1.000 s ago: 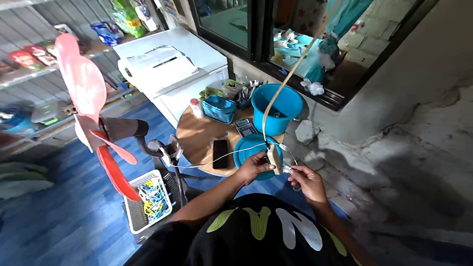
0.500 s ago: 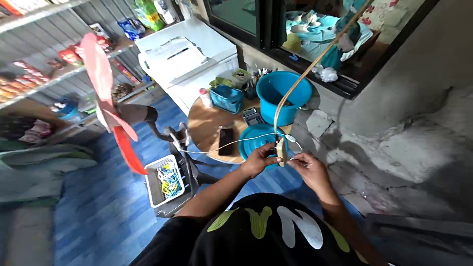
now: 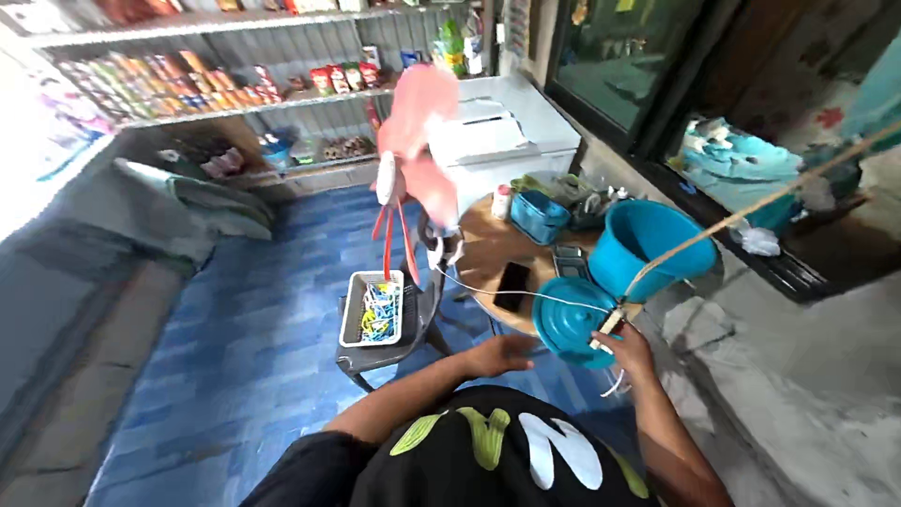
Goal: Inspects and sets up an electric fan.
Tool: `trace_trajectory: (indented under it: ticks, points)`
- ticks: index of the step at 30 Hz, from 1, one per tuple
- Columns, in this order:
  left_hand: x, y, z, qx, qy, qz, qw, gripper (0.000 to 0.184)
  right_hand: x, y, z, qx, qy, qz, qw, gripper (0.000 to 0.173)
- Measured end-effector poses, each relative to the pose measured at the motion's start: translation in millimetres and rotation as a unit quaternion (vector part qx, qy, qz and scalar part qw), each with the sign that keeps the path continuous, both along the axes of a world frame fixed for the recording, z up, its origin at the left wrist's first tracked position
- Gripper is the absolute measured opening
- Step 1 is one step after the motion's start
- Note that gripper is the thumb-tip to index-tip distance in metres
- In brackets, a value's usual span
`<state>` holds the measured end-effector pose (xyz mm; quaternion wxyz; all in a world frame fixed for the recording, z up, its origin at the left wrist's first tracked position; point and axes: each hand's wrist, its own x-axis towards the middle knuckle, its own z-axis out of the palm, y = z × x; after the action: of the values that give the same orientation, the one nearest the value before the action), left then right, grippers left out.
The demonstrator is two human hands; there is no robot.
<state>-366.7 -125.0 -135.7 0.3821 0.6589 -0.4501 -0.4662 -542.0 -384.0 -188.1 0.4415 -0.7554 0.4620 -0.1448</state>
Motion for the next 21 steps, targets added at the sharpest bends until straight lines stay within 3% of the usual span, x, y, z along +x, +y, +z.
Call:
trace_trajectory:
  ticks: [2, 5, 8, 10, 12, 13, 16, 18, 21]
  points:
    - [29.5, 72.1, -27.3, 0.062, 0.03, 0.035, 0.997, 0.045, 16.3, -13.8, -18.0, -0.005, -0.006, -0.038, 0.999, 0.057]
    - [54.7, 202.6, -80.4, 0.176, 0.047, 0.234, 0.955, 0.045, 39.6, -25.9, -24.3, -0.029, 0.03, -0.065, 0.997, 0.057]
    - [45.2, 336.3, -134.6, 0.26, 0.09, 0.486, 0.83, 0.046, 63.1, -33.8, -30.6, -0.051, 0.08, -0.086, 0.992, 0.06]
    - [28.8, 406.7, -163.8, 0.272, 0.141, 0.601, 0.738, 0.049, 76.9, -42.1, -38.6, -0.07, 0.11, -0.087, 0.988, 0.062]
    - [8.5, 440.6, -154.8, 0.253, 0.183, 0.678, 0.665, 0.048, 86.7, -45.9, -47.8, -0.056, 0.099, -0.109, 0.987, 0.066]
    - [-0.6, 448.5, -144.6, 0.246, 0.187, 0.698, 0.646, 0.047, 90.1, -42.7, -51.2, -0.033, 0.068, -0.138, 0.988, 0.07]
    - [-15.1, 460.9, -132.7, 0.225, 0.179, 0.718, 0.634, 0.046, 104.0, -23.6, -53.2, -0.003, -0.026, -0.218, 0.976, 0.085]
    - [-19.4, 486.6, -176.8, 0.217, 0.172, 0.708, 0.649, 0.048, 114.6, -8.5, -50.9, -0.052, 0.002, -0.251, 0.967, 0.095]
    - [-25.0, 504.7, -229.8, 0.241, 0.157, 0.677, 0.678, 0.048, 137.2, 20.6, -41.2, -0.197, 0.034, -0.199, 0.959, 0.085]
